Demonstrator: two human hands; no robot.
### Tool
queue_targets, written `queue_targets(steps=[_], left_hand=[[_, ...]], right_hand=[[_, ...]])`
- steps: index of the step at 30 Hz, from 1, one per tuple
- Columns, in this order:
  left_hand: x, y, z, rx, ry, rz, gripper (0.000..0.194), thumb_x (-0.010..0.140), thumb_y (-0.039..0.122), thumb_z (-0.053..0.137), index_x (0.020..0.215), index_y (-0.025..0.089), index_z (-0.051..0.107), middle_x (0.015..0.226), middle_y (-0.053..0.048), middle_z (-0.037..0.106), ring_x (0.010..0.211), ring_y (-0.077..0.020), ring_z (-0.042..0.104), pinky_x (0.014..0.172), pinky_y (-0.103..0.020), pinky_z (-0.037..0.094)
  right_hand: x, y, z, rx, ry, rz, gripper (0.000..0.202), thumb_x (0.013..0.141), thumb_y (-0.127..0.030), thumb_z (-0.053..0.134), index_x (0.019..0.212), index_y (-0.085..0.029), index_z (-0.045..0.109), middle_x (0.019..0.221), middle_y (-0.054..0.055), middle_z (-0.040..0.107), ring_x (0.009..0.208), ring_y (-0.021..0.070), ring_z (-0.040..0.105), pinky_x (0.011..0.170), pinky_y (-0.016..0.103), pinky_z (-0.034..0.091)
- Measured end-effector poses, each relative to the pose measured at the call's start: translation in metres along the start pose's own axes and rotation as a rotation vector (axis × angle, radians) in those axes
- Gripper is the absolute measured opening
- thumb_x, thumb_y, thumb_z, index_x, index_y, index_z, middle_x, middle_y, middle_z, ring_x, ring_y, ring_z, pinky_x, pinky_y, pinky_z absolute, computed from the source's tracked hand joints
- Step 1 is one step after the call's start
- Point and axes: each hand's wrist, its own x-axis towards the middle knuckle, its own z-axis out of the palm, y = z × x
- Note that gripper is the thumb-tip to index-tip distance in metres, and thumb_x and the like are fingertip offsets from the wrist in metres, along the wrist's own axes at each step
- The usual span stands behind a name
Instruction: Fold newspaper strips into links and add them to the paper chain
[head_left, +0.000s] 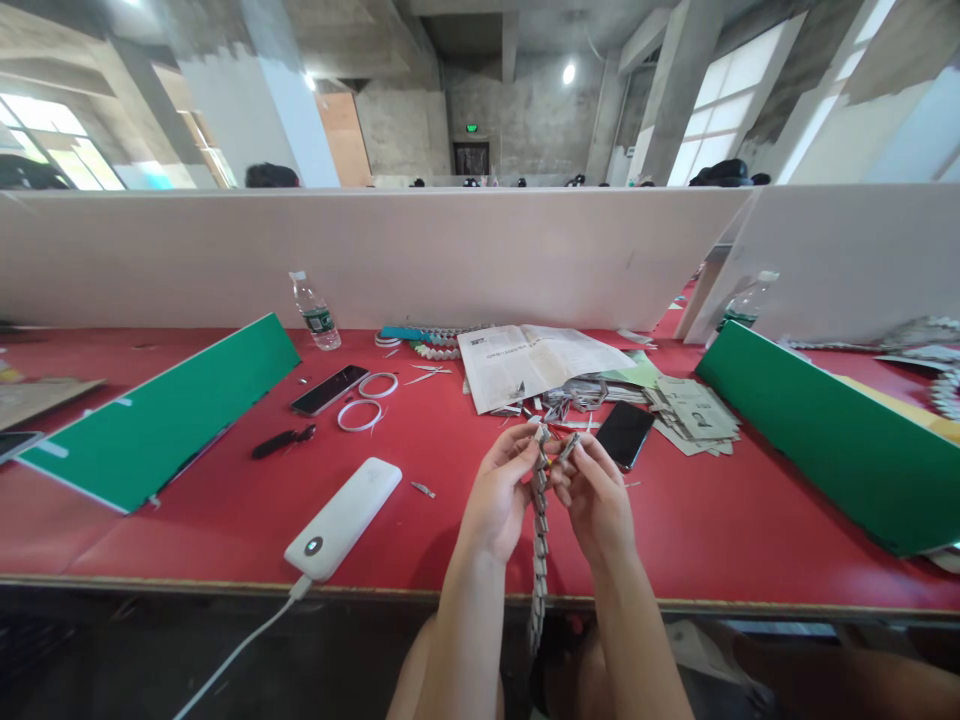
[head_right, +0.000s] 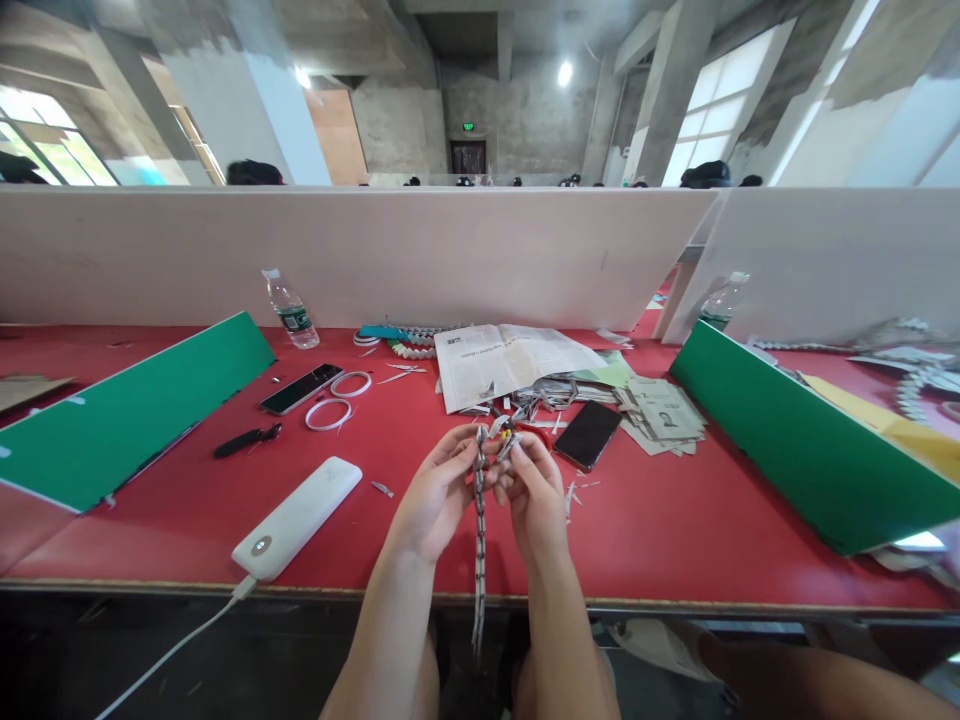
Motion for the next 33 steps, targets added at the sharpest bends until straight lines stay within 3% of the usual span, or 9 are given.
queue_targets(steps=[5,12,17,22,33], left_hand=[[0.002,0.001,-0.001,-0.039,0.113,0.01,0.024,0.065,0.02,0.073,0.087,0.016,0.065,0.072,0.0,0.06,0.059,-0.0083,0.054,0.055,-0.022,0.044],[0.005,-0.002,-0.003,-0.047,0.125,0.003,0.022,0.066,0.02,0.072,0.087,0.015,0.066,0.084,-0.004,0.063,0.065,-0.0094,0.056,0.056,-0.021,0.043],[0.004,-0.001,-0.001,-0.043,0.14,-0.002,0.021,0.066,0.019,0.071,0.086,0.015,0.066,0.083,-0.004,0.062,0.063,-0.0091,0.055,0.054,-0.021,0.042],[0.004,0.0,-0.001,-0.041,0.143,0.012,0.022,0.065,0.02,0.072,0.086,0.015,0.065,0.08,-0.003,0.062,0.062,-0.0091,0.055,0.054,-0.022,0.042],[0.004,-0.002,-0.002,-0.011,0.156,0.025,0.021,0.067,0.022,0.071,0.086,0.016,0.065,0.082,-0.003,0.062,0.067,-0.0108,0.057,0.058,-0.023,0.043]], right_hand=[[0.002,0.005,0.001,-0.119,0.116,-0.123,0.016,0.073,-0.031,0.068,0.077,-0.019,0.057,0.074,0.001,0.064,0.064,0.0148,0.063,0.056,0.026,0.05],[0.002,0.01,0.001,-0.245,0.08,-0.19,0.018,0.068,-0.025,0.074,0.072,-0.018,0.058,0.075,-0.001,0.06,0.071,0.0121,0.058,0.066,0.025,0.048],[0.002,0.011,0.001,-0.299,0.063,-0.235,0.019,0.068,-0.026,0.073,0.074,-0.019,0.057,0.073,-0.001,0.058,0.068,0.0129,0.057,0.064,0.026,0.048],[0.0,0.009,0.003,-0.331,0.051,-0.266,0.012,0.074,-0.026,0.068,0.079,-0.019,0.06,0.08,0.002,0.061,0.078,0.0164,0.06,0.072,0.03,0.05],[-0.005,0.006,0.007,-0.326,0.041,-0.282,0.011,0.074,-0.022,0.068,0.076,-0.019,0.057,0.075,-0.001,0.059,0.07,0.0116,0.057,0.063,0.023,0.047]])
